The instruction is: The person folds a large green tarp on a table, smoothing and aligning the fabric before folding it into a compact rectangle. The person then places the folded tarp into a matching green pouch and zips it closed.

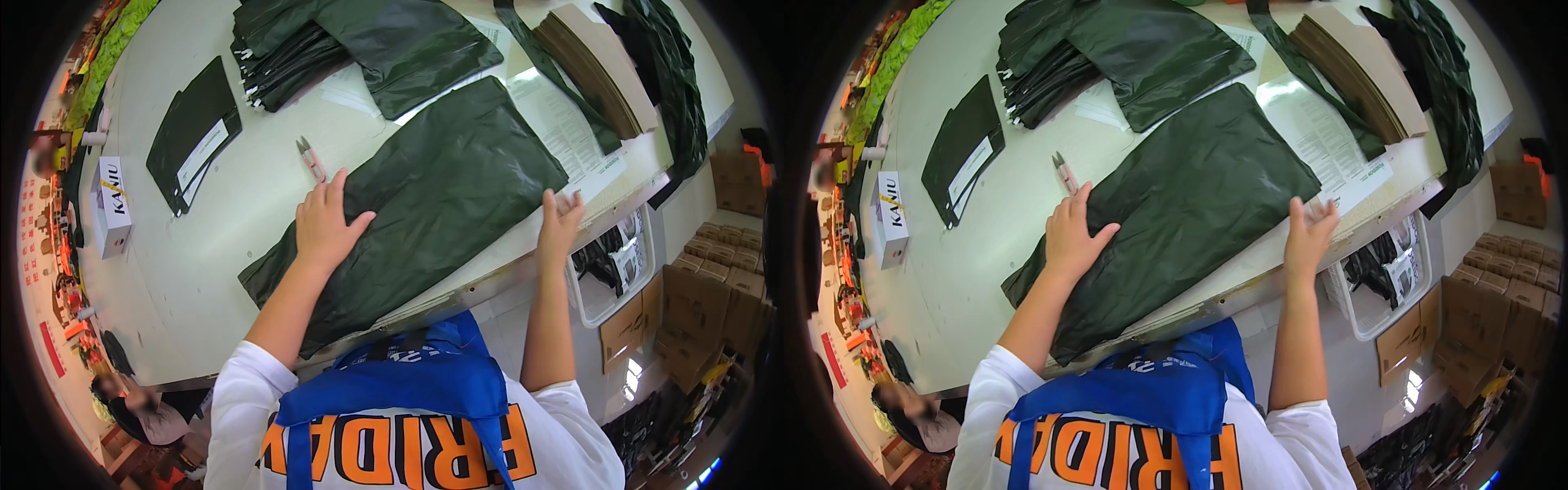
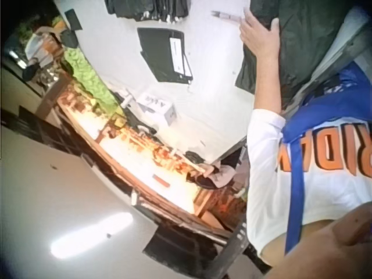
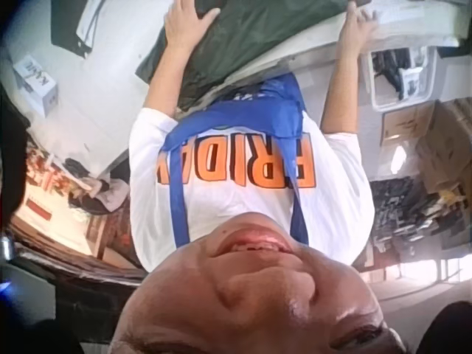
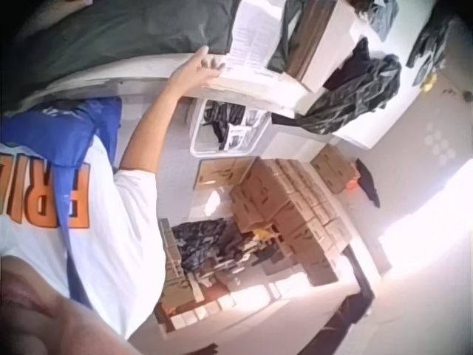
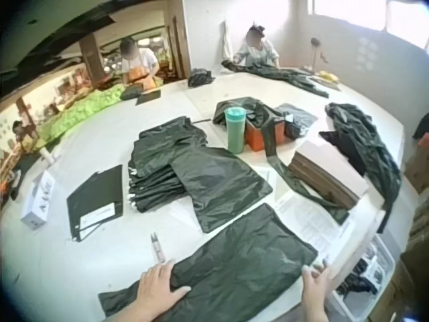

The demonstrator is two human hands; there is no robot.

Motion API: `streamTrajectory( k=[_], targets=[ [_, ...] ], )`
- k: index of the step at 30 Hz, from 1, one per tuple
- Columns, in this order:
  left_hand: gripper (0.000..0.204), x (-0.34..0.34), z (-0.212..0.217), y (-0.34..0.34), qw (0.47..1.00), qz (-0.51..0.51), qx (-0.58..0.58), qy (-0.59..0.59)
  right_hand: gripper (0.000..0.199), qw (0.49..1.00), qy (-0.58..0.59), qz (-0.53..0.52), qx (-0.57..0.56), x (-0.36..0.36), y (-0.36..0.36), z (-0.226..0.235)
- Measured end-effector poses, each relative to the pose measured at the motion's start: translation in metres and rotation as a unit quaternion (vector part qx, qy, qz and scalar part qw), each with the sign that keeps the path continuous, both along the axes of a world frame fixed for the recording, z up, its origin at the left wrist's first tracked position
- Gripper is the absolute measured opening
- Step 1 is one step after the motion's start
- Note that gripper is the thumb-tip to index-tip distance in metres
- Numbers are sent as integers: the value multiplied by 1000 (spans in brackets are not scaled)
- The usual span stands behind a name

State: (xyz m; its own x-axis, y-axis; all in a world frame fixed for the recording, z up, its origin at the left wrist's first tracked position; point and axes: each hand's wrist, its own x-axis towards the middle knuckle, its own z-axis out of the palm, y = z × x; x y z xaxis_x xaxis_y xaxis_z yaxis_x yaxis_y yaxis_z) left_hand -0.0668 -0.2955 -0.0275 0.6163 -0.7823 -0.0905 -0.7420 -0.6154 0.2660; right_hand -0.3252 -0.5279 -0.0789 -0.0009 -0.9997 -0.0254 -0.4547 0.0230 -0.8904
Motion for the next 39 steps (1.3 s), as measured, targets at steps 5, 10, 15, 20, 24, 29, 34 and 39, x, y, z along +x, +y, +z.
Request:
streamTrajectory(
  k=[5, 10, 15, 20, 24, 29, 34, 39],
  targets=[
    [73, 23, 8, 21, 992, 14, 64, 106, 45, 927, -237, 77, 282, 8, 11, 3],
    [77, 48, 16, -27, 984, -30, 65, 162, 25, 920, -294, 29, 258, 32, 26, 12],
    [71, 56, -17, -152, 953, -21, -89, 290, 29, 858, -347, 0, 379, 31, 13, 1],
    [48, 52, -23, -212, 961, -6, -65, 269, 33, 819, -432, -38, 375, 34, 3, 12],
    [35, 48, 12, -225, 841, 61, -18, 537, 34, 831, -477, -42, 283, 37, 5, 13],
    [49, 50, 25, -225, 824, 76, -44, 560, 36, 880, -431, -82, 185, 42, 0, 12],
    [40, 53, 58, -217, 791, -75, -28, 606, 34, 947, -320, 3, 44, 32, 0, 13],
    [49, 60, 79, -209, 798, -117, -4, 591, 42, 910, -297, 161, 242, 22, -2, 63]
  ],
)
